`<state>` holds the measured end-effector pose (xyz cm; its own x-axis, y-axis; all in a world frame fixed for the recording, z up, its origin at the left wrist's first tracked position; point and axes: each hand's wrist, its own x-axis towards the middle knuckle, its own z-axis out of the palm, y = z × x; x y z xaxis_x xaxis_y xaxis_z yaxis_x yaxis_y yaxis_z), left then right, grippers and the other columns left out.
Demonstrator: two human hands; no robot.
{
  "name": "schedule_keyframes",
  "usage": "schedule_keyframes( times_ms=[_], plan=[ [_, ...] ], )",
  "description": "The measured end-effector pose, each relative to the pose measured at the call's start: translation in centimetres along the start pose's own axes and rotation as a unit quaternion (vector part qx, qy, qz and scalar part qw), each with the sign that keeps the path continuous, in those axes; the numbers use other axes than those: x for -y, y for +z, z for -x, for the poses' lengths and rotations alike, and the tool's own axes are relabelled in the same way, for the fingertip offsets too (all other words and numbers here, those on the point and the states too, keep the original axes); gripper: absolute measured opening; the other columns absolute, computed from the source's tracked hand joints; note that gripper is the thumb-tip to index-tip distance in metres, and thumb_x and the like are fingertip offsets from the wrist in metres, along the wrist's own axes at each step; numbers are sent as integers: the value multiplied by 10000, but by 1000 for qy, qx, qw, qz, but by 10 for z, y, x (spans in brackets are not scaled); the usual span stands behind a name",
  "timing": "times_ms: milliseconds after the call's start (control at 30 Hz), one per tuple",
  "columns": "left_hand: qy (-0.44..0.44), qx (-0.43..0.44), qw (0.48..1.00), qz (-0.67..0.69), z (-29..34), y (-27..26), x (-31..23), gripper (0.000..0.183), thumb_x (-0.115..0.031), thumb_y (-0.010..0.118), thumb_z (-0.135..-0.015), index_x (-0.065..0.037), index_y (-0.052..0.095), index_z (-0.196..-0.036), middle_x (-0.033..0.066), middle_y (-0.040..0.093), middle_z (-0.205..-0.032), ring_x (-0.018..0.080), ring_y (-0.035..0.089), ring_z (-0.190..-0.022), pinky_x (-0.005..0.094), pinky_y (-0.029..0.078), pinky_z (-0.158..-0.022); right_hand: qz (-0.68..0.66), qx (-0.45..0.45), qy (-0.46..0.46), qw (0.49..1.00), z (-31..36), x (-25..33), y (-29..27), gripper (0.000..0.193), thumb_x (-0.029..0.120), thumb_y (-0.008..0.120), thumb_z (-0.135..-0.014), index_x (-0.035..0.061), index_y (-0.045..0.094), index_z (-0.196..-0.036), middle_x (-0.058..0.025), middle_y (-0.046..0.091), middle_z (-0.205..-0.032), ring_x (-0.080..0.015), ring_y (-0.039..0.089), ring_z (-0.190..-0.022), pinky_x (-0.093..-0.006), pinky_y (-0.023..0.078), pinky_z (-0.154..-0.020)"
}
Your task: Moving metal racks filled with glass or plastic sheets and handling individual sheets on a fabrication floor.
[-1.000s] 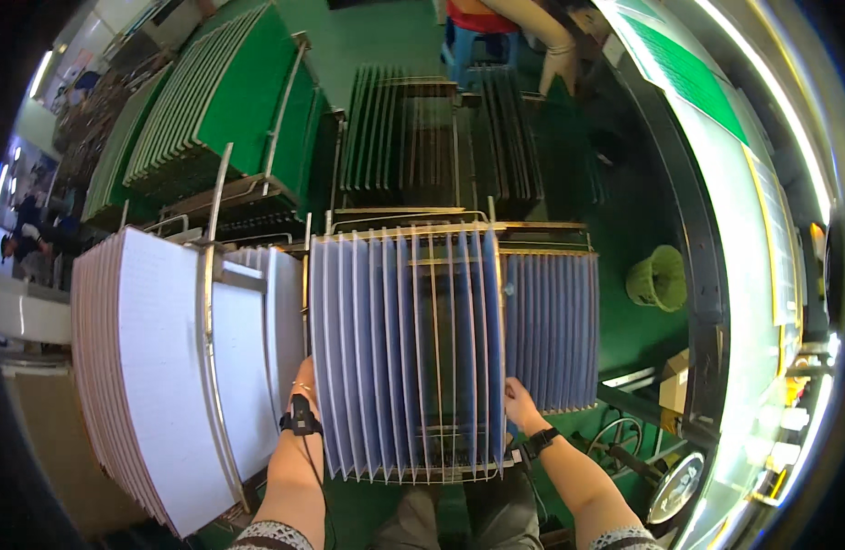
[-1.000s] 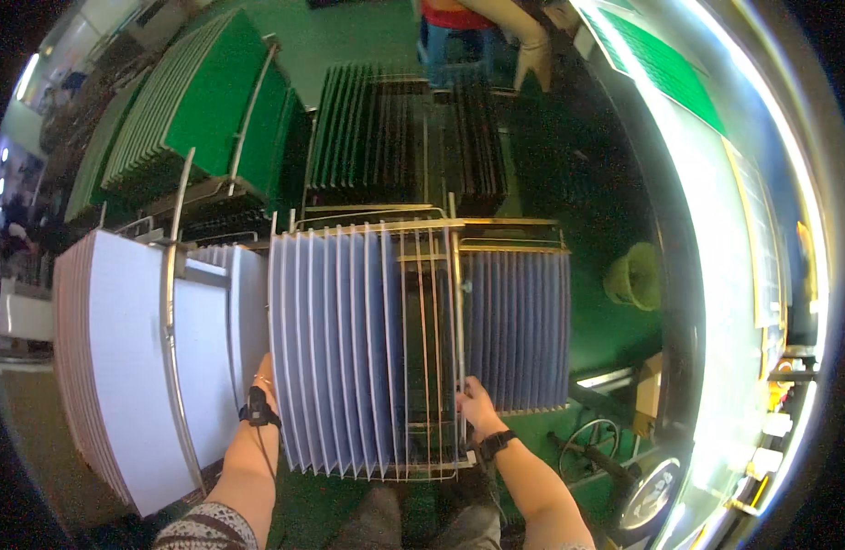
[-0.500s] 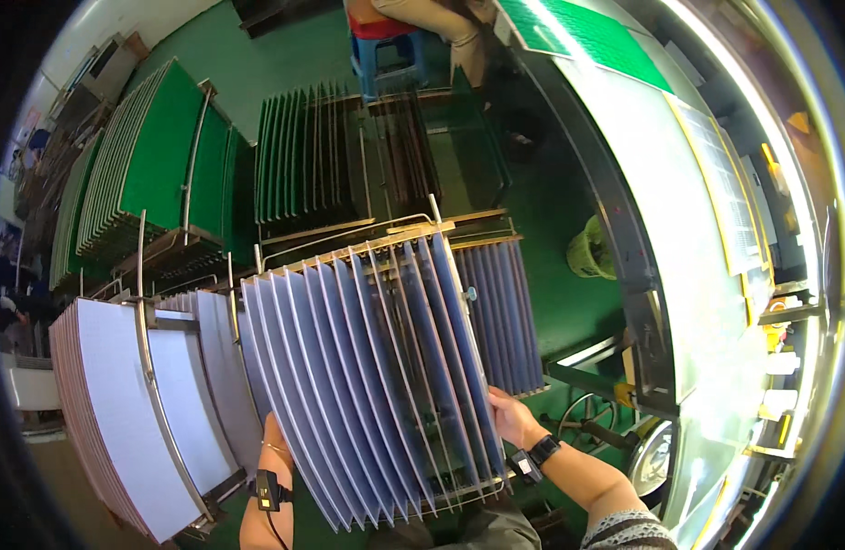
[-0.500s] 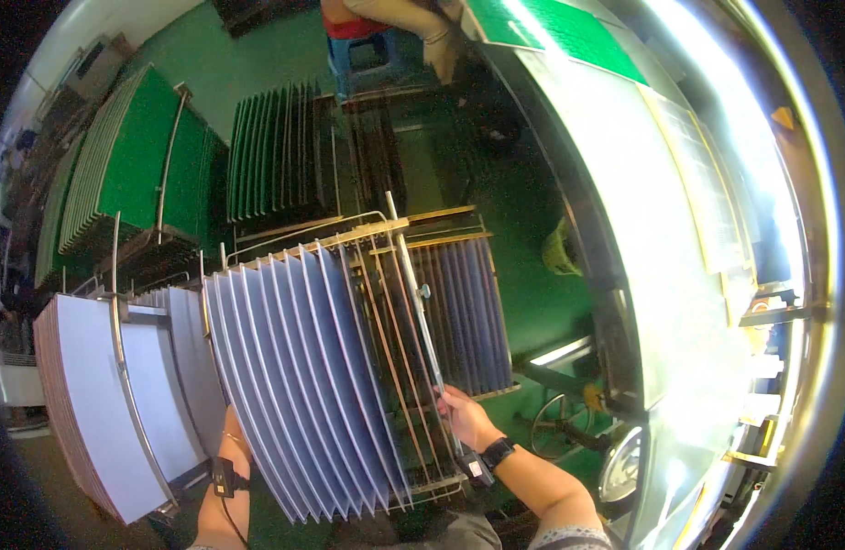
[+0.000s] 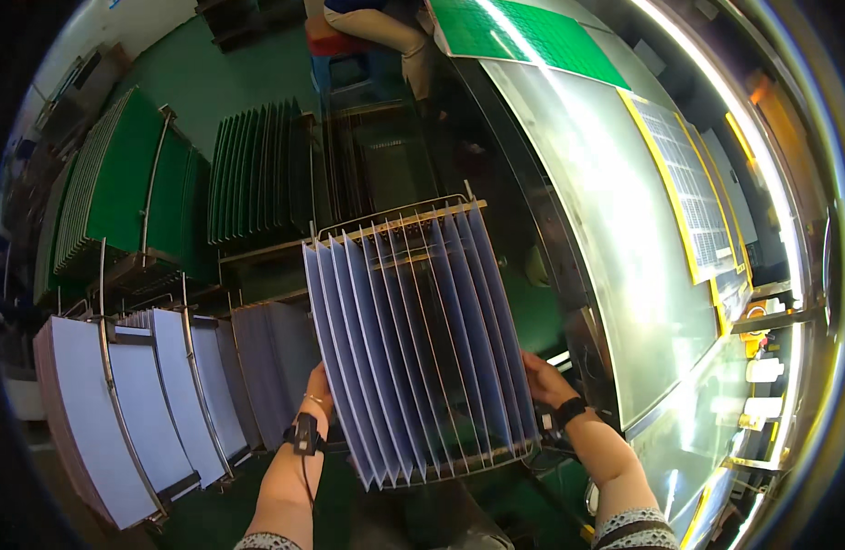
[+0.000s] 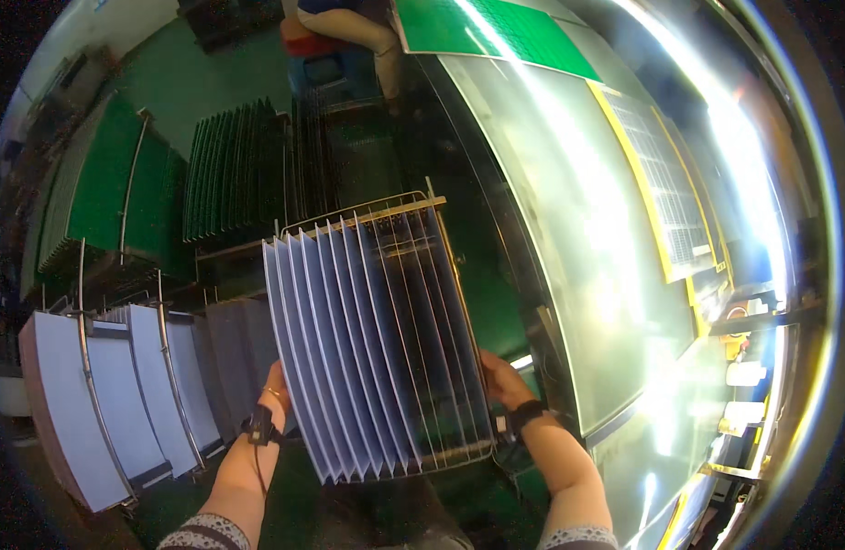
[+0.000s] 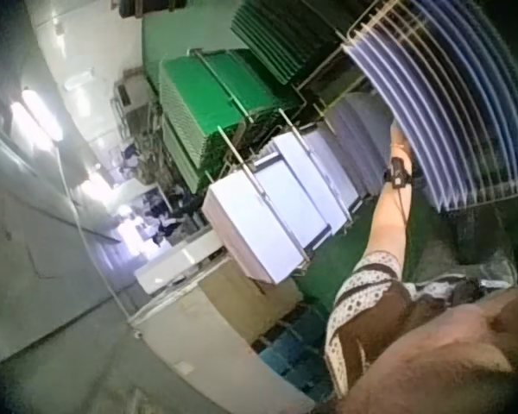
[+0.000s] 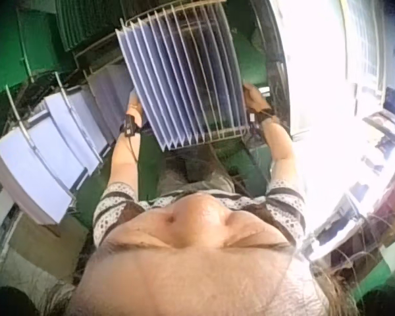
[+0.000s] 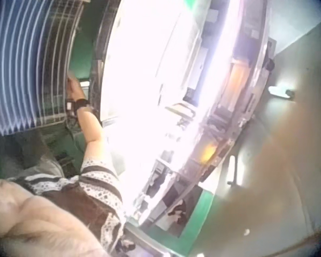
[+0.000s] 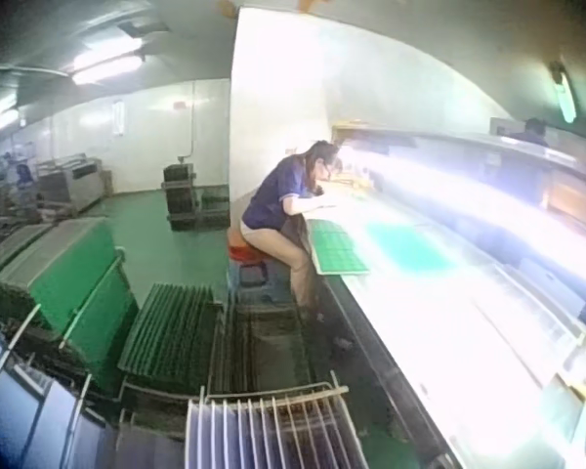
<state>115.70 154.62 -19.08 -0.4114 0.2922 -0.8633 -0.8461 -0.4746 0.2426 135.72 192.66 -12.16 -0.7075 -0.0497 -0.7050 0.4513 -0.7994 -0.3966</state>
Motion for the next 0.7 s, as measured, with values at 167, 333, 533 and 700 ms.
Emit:
schedule_keyframes(
  times_ms=[167, 333, 533, 700],
  plan=[
    [-8, 72, 997, -33, -28, -9, 25, 386, -344, 378, -849, -21, 533, -991, 147, 556, -991, 283, 534, -890, 419, 419, -803, 84, -42, -89, 992, 43, -1, -7, 475, 362, 300, -887, 44, 309, -1240, -131, 344, -1256, -218, 307, -1169, -377, 225, -972],
    [47, -28, 988, -145, -29, -6, 29, 346, -298, 447, -808, -3, 536, -964, 149, 571, -921, 265, 553, -850, 397, 457, -761, 142, -175, -278, 934, 158, -38, 30, 461, 342, 334, -881, 13, 336, -1203, -176, 414, -1170, -247, 397, -1096, -371, 289, -939],
    [32, 55, 973, -224, 13, -37, 44, 611, -496, 515, -736, -31, 446, -1126, 117, 475, -1144, 290, 450, -1026, 392, 342, -902, -63, -293, -15, 954, 151, -178, -38, 359, 117, 468, -813, 5, 380, -1142, -144, 532, -964, -223, 536, -865, -340, 447, -757],
    [-72, 10, 988, -135, 53, -54, 74, 454, -380, 507, -782, -35, 496, -1077, 102, 507, -1105, 275, 457, -1019, 391, 355, -887, -185, -281, -110, 935, 84, -199, -32, 336, 87, 469, -780, 47, 406, -1108, -129, 515, -994, -240, 509, -947, -365, 395, -819]
  ],
)
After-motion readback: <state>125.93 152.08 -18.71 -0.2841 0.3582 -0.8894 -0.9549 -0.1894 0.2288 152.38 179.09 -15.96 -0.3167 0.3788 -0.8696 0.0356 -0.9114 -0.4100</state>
